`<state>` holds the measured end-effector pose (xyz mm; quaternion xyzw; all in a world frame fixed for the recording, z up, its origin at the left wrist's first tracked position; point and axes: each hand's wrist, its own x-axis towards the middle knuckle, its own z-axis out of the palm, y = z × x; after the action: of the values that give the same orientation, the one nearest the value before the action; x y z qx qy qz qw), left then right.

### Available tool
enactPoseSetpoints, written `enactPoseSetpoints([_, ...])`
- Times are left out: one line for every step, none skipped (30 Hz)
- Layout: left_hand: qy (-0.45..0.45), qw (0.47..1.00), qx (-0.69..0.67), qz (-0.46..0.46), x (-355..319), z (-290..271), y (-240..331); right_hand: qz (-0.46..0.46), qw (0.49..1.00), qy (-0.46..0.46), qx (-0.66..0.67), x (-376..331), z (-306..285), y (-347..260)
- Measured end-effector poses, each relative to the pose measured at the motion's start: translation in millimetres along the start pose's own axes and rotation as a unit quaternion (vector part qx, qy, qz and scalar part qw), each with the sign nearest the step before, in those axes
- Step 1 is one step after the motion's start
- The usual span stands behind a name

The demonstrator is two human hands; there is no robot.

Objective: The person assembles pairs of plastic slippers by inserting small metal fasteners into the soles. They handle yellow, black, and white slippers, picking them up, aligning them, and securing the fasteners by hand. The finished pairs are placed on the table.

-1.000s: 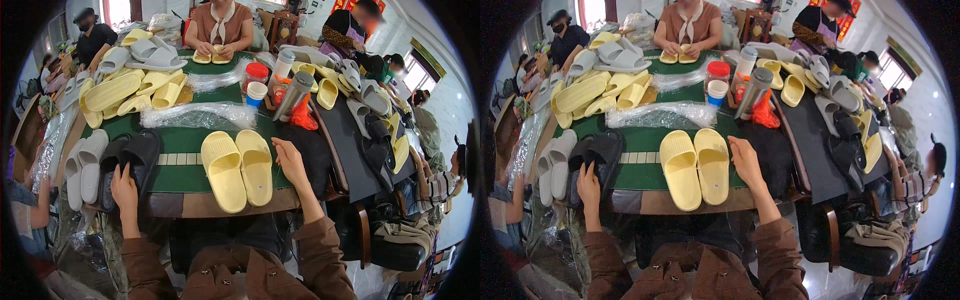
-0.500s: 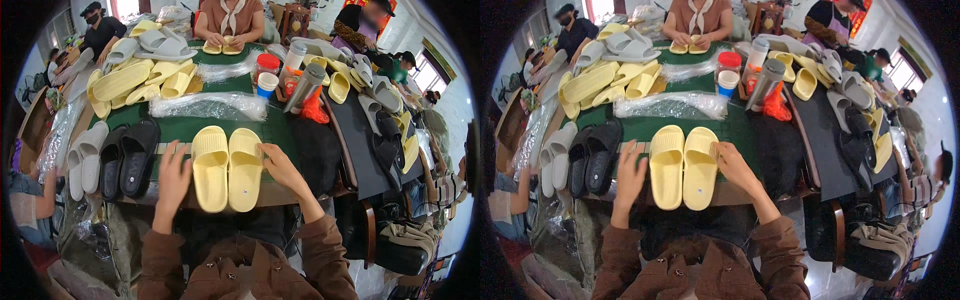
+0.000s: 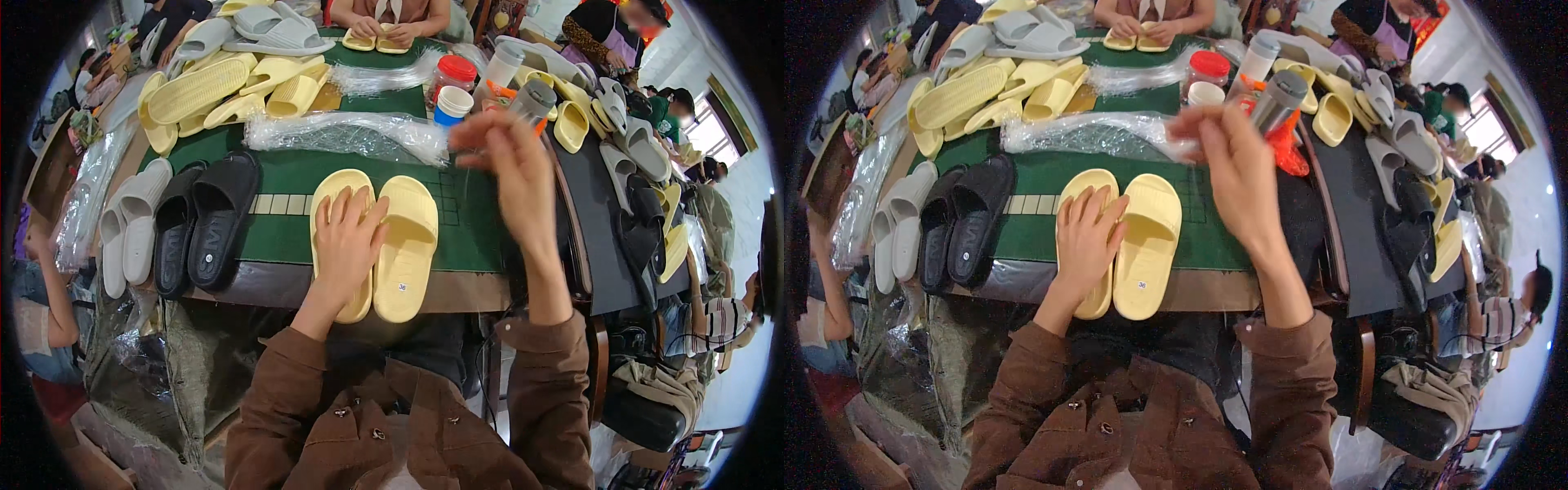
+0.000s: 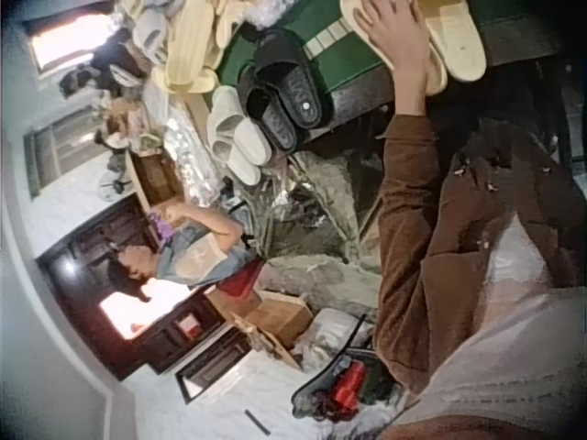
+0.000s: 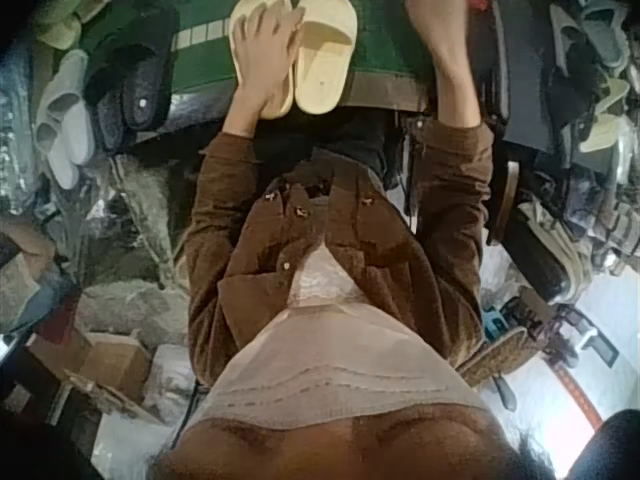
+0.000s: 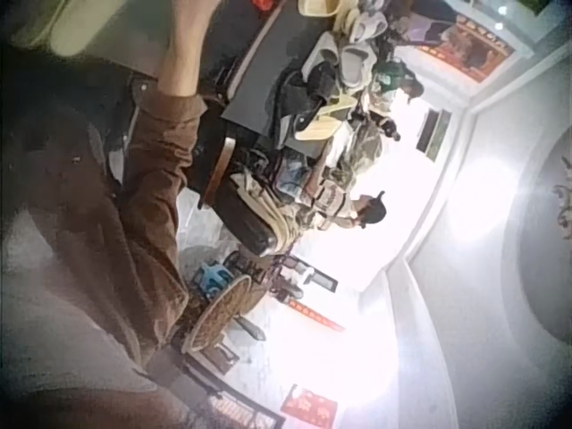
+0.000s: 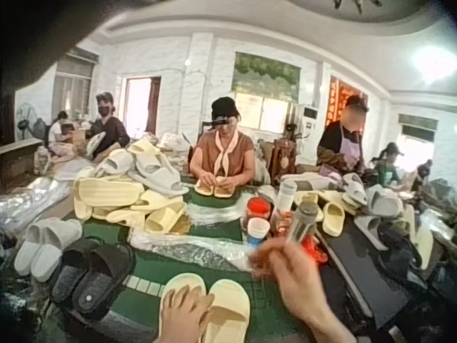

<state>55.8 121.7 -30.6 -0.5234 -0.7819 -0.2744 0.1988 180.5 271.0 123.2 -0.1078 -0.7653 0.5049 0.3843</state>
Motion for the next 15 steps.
enactPoseSetpoints([0.001,1.000,0.009,-0.005,-1.7,0.0,0.3,-0.097,0.995,0.026,0.002,9.7,2.9,-20.4])
enactPoseSetpoints([0.004,1.000,0.007,-0.007,-1.7,-0.3,2.0,-0.192,0.980,0.055,0.001,17.2,3.1,-38.7])
enactPoseSetpoints([0.007,1.000,0.005,-0.010,-1.7,-0.2,2.7,-0.279,0.955,0.082,0.057,25.1,4.3,-51.3])
enactPoseSetpoints([0.010,1.000,0.000,-0.011,0.0,0.6,5.4,-0.352,0.927,0.101,0.086,28.7,1.0,-64.9])
enactPoseSetpoints([0.017,1.000,-0.004,-0.010,-0.2,1.8,6.0,-0.423,0.892,0.113,0.113,33.0,-0.6,-76.9])
enactPoseSetpoints([0.017,1.000,-0.005,-0.009,-0.9,2.7,6.2,-0.482,0.861,0.116,0.118,33.5,-2.4,-83.5])
enactPoseSetpoints([0.019,1.000,-0.002,-0.011,-1.8,1.2,4.3,-0.500,0.850,0.101,0.133,31.9,-0.6,-81.0])
enactPoseSetpoints([0.023,1.000,0.000,-0.013,-2.2,1.4,3.0,-0.485,0.871,0.021,0.078,25.3,3.7,-69.2])
enactPoseSetpoints([0.018,1.000,0.002,-0.011,-3.4,-1.1,3.0,-0.427,0.904,0.015,0.019,15.6,15.9,-53.0])
enactPoseSetpoints([0.019,1.000,-0.001,-0.020,-3.9,-1.2,2.3,-0.370,0.928,0.004,-0.051,5.9,27.9,-38.5])
enactPoseSetpoints([0.020,0.999,-0.006,-0.028,-3.8,0.4,2.0,-0.315,0.941,-0.011,-0.126,-4.1,39.1,-23.2])
enactPoseSetpoints([0.021,0.999,-0.011,-0.032,-3.0,1.2,2.7,-0.250,0.963,-0.023,-0.104,-5.1,48.8,5.9])
enactPoseSetpoints([0.028,0.999,-0.018,-0.035,-2.1,2.4,2.2,-0.130,0.987,-0.026,-0.093,-5.5,57.6,34.6])
enactPoseSetpoints([0.036,0.998,-0.024,-0.037,-0.3,3.0,1.6,-0.010,0.996,-0.030,-0.081,-4.6,64.4,59.8])
enactPoseSetpoints([0.044,0.998,-0.032,-0.038,2.6,4.5,2.0,-0.026,0.982,-0.045,-0.179,-3.5,66.5,84.8])
